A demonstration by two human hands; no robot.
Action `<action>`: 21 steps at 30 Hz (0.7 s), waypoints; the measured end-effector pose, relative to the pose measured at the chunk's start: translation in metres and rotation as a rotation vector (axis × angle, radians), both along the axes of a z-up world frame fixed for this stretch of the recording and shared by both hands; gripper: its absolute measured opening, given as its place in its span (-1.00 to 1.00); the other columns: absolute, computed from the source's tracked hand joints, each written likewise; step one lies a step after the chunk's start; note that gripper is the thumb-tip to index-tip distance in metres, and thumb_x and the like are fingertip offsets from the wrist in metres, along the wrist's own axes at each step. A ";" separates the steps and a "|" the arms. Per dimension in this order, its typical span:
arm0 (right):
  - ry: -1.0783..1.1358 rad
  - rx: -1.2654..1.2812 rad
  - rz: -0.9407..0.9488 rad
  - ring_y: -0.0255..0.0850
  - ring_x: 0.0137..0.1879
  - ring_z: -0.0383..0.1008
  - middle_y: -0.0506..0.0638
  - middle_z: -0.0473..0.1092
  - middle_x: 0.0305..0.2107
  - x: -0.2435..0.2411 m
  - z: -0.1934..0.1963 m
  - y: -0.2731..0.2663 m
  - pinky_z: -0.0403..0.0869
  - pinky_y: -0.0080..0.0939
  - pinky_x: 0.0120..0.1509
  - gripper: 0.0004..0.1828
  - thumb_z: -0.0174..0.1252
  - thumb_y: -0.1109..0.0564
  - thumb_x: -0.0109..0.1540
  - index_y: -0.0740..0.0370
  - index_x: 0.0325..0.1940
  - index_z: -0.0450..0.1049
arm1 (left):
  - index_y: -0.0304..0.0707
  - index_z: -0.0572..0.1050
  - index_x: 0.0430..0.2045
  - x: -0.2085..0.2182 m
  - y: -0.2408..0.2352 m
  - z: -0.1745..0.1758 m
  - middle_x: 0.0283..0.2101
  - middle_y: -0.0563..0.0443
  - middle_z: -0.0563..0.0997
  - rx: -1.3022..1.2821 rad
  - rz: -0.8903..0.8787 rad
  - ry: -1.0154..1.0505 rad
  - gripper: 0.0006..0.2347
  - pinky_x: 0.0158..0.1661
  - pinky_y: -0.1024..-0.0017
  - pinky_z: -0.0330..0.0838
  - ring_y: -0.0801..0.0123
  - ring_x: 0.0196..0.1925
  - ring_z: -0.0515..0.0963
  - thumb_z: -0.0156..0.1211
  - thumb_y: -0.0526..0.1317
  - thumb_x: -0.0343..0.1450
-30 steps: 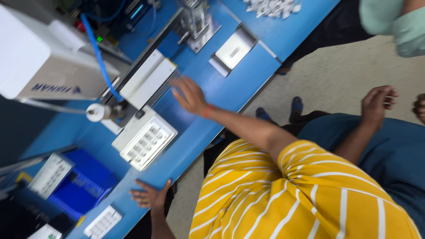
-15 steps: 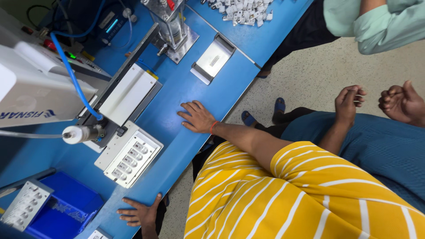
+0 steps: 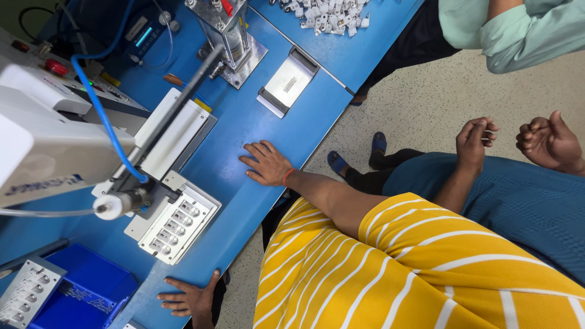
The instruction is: The person places small metal pins into slots on a white electrical component, then moves the component to a machine for processing. The person repeats this cycle, retrieving pins from a blue bin and handling the component by hand.
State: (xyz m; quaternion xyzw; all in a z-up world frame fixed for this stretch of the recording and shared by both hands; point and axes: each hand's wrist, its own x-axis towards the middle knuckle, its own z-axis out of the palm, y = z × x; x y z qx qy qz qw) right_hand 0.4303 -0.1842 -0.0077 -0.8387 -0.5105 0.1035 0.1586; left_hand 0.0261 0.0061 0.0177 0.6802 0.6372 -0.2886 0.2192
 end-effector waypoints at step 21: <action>-0.005 -0.056 0.014 0.05 0.46 0.12 0.23 0.17 0.33 0.000 -0.001 0.000 0.00 0.19 0.58 -0.41 -0.15 -0.25 0.40 0.07 0.40 0.33 | 0.08 -0.72 0.45 -0.002 0.000 0.000 0.41 -0.50 -0.83 -0.004 -0.004 0.005 0.40 0.34 -0.46 -0.70 -0.40 0.45 -0.85 0.47 0.31 -0.01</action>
